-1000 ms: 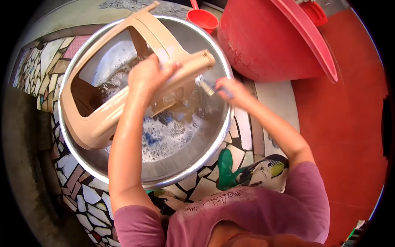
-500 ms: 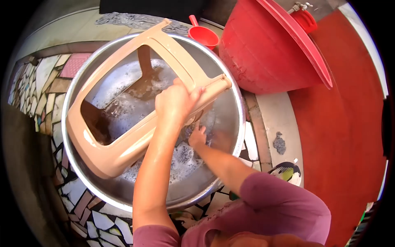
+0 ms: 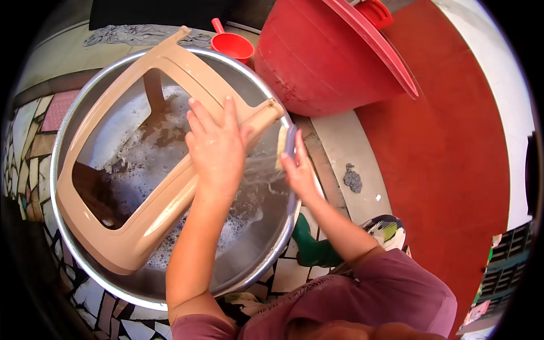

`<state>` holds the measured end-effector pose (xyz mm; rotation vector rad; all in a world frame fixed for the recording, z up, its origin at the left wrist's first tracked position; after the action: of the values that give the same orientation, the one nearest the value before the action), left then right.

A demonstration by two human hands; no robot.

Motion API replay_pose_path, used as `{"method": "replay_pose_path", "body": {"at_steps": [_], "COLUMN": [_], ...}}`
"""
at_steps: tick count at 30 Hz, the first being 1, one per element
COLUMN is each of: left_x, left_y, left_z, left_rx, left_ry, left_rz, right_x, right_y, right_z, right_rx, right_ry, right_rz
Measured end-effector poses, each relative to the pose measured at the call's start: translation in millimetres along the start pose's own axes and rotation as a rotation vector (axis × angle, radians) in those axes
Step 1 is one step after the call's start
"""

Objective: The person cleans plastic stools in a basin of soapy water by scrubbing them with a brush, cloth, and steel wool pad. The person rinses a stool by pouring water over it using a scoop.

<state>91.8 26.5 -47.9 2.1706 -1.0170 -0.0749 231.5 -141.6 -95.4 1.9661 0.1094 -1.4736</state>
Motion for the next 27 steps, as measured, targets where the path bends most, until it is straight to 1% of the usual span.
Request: {"method": "replay_pose_path", "body": {"at_steps": [2,3,4,5,6,7,8,9,11,12,13,15,16,17,19,20,21,24,26,27], "left_x": [6,8,9,9,9,8,8,6,1,-2,-2,-1,-1,-5,0,1,2,3,5,4], "left_y": [3,4,3,2,2,0,-2,-5,-10,-14,-11,-8,-6,-9,-13,-10,-11,-12,-8,-9], "left_z": [4,5,6,7,7,7,6,4,3,-1,1,-1,-2,-4,1,0,5,4,6,5], "left_rx": [-0.125,-0.17,-0.27,-0.37,-0.379,-0.443,-0.507,-0.517,-0.438,-0.499,-0.501,-0.519,-0.5,-0.493,-0.447,-0.468,-0.473,-0.447,-0.474,-0.476], "left_ry": [-0.02,-0.025,-0.015,-0.003,0.004,0.004,0.005,0.018,0.016,0.047,0.041,0.044,0.039,0.048,0.043,0.052,0.066,0.052,0.008,0.01], "left_rz": [-0.03,-0.038,-0.008,0.022,0.028,0.062,0.096,0.105,0.112,0.121,0.127,0.148,0.144,0.131,0.132,0.13,0.131,0.131,0.057,0.054], "right_x": [-13,-42,-59,-67,-73,-78,-83,-92,-110,-114,-104,-76,-80,-82,-88,-94,-106,-87,-74,-73], "right_y": [22,29,33,31,26,20,14,6,-16,-26,-21,-6,-4,-8,-7,-15,-26,-15,7,5], "right_z": [-29,-37,-44,-48,-50,-52,-53,-62,-83,-85,-73,-48,-40,-47,-54,-66,-74,-57,-35,-39], "right_rx": [0.033,0.0,-0.033,-0.04,-0.104,-0.169,-0.189,-0.202,-0.237,-0.219,-0.214,-0.121,-0.11,-0.115,-0.1,-0.103,-0.158,-0.107,-0.117,-0.121], "right_ry": [0.46,0.518,0.495,0.489,0.47,0.45,0.472,0.469,0.505,0.478,0.471,0.63,0.59,0.603,0.722,0.76,0.679,0.762,0.603,0.604], "right_rz": [0.232,0.324,0.412,0.422,0.496,0.571,0.743,0.756,0.967,0.998,1.001,0.933,0.859,0.848,0.955,0.981,1.018,1.047,0.921,0.919]}}
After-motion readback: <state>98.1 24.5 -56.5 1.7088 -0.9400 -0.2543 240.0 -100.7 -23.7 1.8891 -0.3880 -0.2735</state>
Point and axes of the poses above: each hand's wrist, its own z-axis away from the middle knuckle, its own y-axis out of the back of the hand, x = y × z, the point moved 1 cm from there along -z, towards the middle knuckle, and after that the axes turned 7 degrees about x, right-handed, at the moved point
